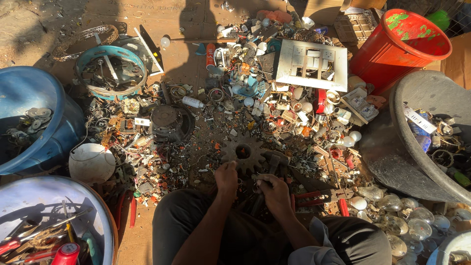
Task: The person sits on the ground and uses a hammer to repeatedly strike a small metal component held in their left hand. They occasionally use pliers to adjust the component while continuing to hammer it on a metal gear used as an anvil.
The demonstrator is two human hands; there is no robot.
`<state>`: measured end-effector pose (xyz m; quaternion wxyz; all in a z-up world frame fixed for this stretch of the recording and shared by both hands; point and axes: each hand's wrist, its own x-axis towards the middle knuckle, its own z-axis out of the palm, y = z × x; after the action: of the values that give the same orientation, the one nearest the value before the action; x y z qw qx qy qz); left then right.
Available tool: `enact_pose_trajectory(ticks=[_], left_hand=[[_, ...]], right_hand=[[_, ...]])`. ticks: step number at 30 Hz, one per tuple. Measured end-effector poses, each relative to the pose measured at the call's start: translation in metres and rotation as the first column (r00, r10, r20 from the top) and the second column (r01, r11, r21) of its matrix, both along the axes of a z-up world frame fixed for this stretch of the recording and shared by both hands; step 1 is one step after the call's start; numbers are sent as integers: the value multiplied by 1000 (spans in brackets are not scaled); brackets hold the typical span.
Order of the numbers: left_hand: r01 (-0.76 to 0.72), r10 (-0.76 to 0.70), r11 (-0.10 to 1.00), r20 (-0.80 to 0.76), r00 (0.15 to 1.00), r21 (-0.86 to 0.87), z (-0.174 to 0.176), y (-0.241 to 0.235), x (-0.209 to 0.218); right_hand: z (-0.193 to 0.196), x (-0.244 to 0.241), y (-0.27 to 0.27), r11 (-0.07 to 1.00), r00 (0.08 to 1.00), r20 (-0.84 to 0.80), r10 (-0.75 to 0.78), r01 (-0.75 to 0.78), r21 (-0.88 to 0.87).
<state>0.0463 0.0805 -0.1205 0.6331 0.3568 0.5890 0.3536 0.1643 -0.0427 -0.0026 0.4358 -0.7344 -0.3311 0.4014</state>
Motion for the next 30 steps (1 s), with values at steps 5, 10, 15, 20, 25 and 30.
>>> enact_pose_trajectory(ticks=[5, 10, 15, 20, 25, 30], left_hand=[[220, -78, 918, 394, 916, -331, 59, -35, -21], [303, -119, 898, 489, 864, -318, 87, -42, -14], [171, -83, 946, 305, 949, -275, 64, -27, -14], [-126, 150, 987, 277, 949, -104, 46, 12, -19], [-171, 211, 970, 247, 946, -173, 33, 16, -14], [-141, 215, 963, 346, 913, -228, 16, 20, -14]], right_hand=[[-5, -7, 4, 999, 992, 117, 46, -46, -7], [-15, -6, 6, 999, 1000, 5, 3, -4, 54], [-22, 5, 6, 996, 998, -7, -61, 60, -61], [-42, 13, 11, 851, 961, 268, 67, 85, -519], [-77, 25, 19, 848, 984, 153, -87, 154, -507], [-72, 70, 38, 887, 534, -713, -454, 346, -306]])
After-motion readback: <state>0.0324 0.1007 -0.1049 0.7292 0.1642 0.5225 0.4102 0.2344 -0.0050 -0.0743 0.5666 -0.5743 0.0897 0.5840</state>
